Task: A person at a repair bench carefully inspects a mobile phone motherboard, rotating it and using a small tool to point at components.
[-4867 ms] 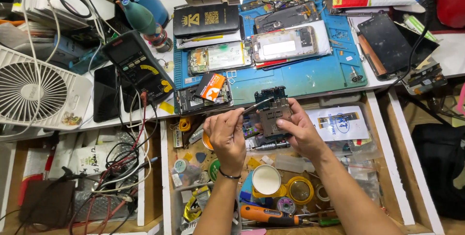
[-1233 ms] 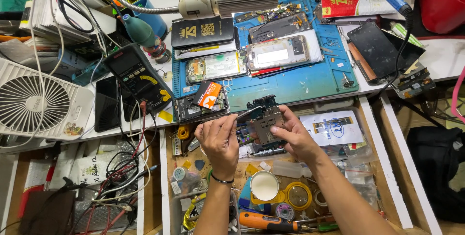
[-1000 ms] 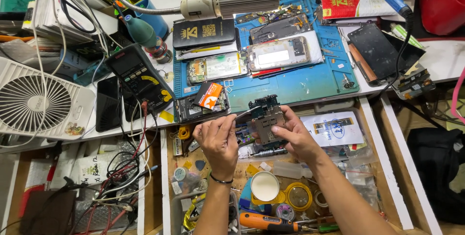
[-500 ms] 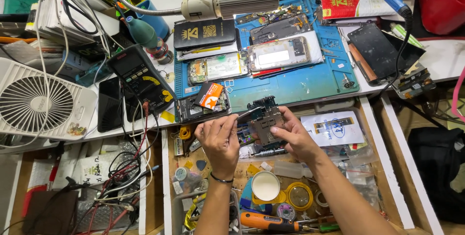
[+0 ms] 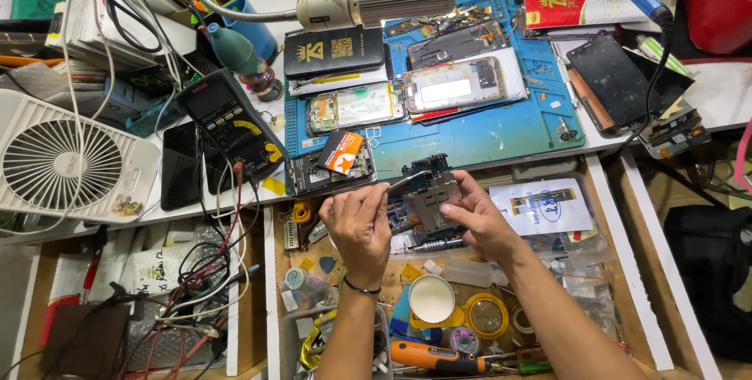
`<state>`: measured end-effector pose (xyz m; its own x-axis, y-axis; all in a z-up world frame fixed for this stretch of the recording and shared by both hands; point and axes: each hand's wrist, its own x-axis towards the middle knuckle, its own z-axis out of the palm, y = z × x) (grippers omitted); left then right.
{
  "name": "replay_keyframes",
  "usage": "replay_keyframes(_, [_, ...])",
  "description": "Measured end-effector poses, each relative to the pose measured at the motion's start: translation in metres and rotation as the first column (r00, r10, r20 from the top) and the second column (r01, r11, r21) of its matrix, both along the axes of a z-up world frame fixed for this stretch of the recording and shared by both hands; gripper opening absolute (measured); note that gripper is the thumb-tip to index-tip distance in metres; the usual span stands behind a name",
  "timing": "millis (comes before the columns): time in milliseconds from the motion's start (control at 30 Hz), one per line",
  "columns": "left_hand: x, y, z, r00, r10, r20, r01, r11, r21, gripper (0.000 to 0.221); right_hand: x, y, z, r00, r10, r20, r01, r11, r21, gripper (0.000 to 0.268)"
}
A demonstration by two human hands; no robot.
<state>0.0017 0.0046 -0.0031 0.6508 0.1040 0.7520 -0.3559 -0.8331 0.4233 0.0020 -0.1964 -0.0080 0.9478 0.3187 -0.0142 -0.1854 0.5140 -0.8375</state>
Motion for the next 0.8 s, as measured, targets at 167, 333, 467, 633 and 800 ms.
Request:
replay_keyframes(167, [0.0, 0.002, 0.001, 1.0, 0.001, -0.002, -0.001, 1.0, -0.013, 0.009, 0.0, 0.0, -0.001, 1.0, -0.01, -0.002, 0.01, 1.0, 0.001, 0.049])
replay_keyframes(333, [-0.001, 0.002, 0.001, 1.0, 0.003, 0.004, -0.003, 0.999, -0.035, 0.01, 0.001, -0.002, -0.01, 1.0, -0.011, 0.008, 0.011, 1.0, -0.015, 0.048])
replay_keyframes(467, [-0.001, 0.001, 0.002, 1.0, 0.001, 0.009, -0.001, 1.0, -0.007, 0.009, 0.002, -0.003, -0.018, 1.0, -0.008, 0.009, 0.008, 1.0, -0.027, 0.047])
replay_keyframes(633, [0.0, 0.001, 0.0, 1.0, -0.006, 0.001, 0.006, 1.0, -0.001, 0.009, 0.004, -0.005, -0.025, 1.0, -0.008, 0.005, 0.008, 1.0, -0.011, 0.048])
replay_keyframes(800, [0.001, 0.005, 0.001, 1.0, -0.011, 0.019, 0.012, 0.999, -0.048, 0.01, 0.001, -0.004, -0.013, 1.0, -0.016, 0.001, 0.016, 1.0, -0.017, 0.048])
